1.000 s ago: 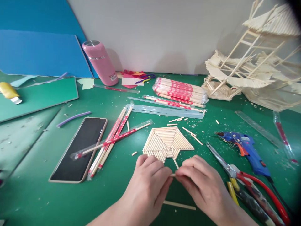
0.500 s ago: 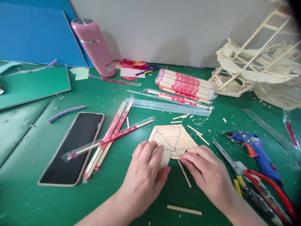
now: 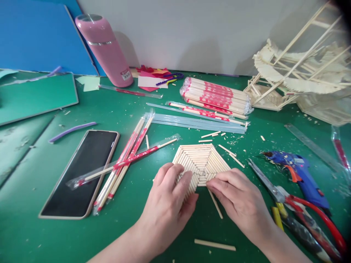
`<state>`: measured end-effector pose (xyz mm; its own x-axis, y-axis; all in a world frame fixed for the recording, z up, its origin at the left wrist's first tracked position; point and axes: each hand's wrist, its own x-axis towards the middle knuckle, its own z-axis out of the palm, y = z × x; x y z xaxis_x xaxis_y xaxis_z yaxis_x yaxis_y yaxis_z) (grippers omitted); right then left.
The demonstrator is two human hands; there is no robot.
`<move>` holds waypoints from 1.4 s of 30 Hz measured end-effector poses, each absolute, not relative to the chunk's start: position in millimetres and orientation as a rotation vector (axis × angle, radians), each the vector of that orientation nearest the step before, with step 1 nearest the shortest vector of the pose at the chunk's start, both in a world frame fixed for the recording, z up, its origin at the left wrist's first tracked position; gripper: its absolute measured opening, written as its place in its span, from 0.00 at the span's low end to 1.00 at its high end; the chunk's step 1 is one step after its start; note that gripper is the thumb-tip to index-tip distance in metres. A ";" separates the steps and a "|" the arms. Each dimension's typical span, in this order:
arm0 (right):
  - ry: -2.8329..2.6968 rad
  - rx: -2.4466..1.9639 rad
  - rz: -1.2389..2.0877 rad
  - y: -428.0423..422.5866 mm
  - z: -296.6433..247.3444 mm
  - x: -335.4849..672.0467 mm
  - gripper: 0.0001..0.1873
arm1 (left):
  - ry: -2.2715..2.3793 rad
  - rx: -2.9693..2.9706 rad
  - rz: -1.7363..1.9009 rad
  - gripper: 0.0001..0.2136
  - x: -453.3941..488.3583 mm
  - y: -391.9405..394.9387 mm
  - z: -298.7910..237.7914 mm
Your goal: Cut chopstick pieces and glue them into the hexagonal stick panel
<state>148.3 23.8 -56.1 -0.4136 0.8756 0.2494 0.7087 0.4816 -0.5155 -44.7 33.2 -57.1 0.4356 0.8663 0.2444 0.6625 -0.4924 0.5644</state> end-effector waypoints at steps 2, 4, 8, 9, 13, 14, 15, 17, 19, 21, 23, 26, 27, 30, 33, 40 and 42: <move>-2.239 -1.309 0.464 23.7 -55.7 147.5 0.09 | 1.297 2.316 0.732 0.12 -44.8 32.7 -57.1; -2.228 -1.310 0.464 23.3 -55.2 146.4 0.08 | 1.295 2.323 0.728 0.12 -44.8 32.1 -57.3; -2.214 -1.326 0.436 21.8 -54.9 144.3 0.08 | 1.297 2.326 0.727 0.12 -44.5 31.3 -58.6; -2.213 -1.333 0.429 21.3 -55.1 143.9 0.08 | 1.299 2.324 0.724 0.12 -44.5 31.3 -59.0; -2.207 -1.344 0.404 19.0 -57.1 143.0 0.07 | 1.301 2.327 0.709 0.12 -44.9 30.6 -59.6; -2.205 -1.341 0.395 18.5 -57.9 142.8 0.07 | 1.302 2.330 0.704 0.12 -45.1 30.2 -59.4; -2.205 -1.338 0.386 18.1 -58.7 142.6 0.07 | 1.307 2.335 0.699 0.11 -45.2 29.6 -59.0; -2.202 -1.337 0.375 17.5 -60.6 142.2 0.08 | 1.330 2.355 0.703 0.10 -45.1 28.1 -58.2; -2.190 -1.342 0.374 17.4 -62.8 142.0 0.07 | 1.333 2.401 0.742 0.08 -44.2 26.3 -57.9; -2.163 -1.352 0.375 17.6 -64.9 141.9 0.06 | 1.300 2.459 0.790 0.06 -42.6 24.6 -58.9; -2.126 -1.367 0.385 17.9 -66.4 141.9 0.06 | 1.263 2.504 0.812 0.06 -40.8 23.4 -61.4; -2.071 -1.399 0.422 18.0 -67.1 141.9 0.08 | 1.252 2.538 0.802 0.07 -38.6 22.9 -65.8; -2.059 -1.410 0.437 17.8 -67.0 142.0 0.08 | 1.249 2.547 0.794 0.07 -38.1 22.9 -67.0; -2.027 -1.440 0.475 17.0 -66.5 142.6 0.08 | 1.249 2.567 0.789 0.08 -37.6 23.0 -68.5; -2.012 -1.469 0.515 16.5 -66.2 143.2 0.09 | 1.241 2.575 0.792 0.08 -37.4 23.2 -68.5; -1.989 -1.540 0.551 16.6 -66.4 140.4 0.10 | 1.226 2.557 0.822 0.08 -37.3 24.3 -68.9; -1.982 -1.565 0.556 16.2 -67.1 140.2 0.11 | 1.212 2.561 0.827 0.08 -37.3 24.4 -68.8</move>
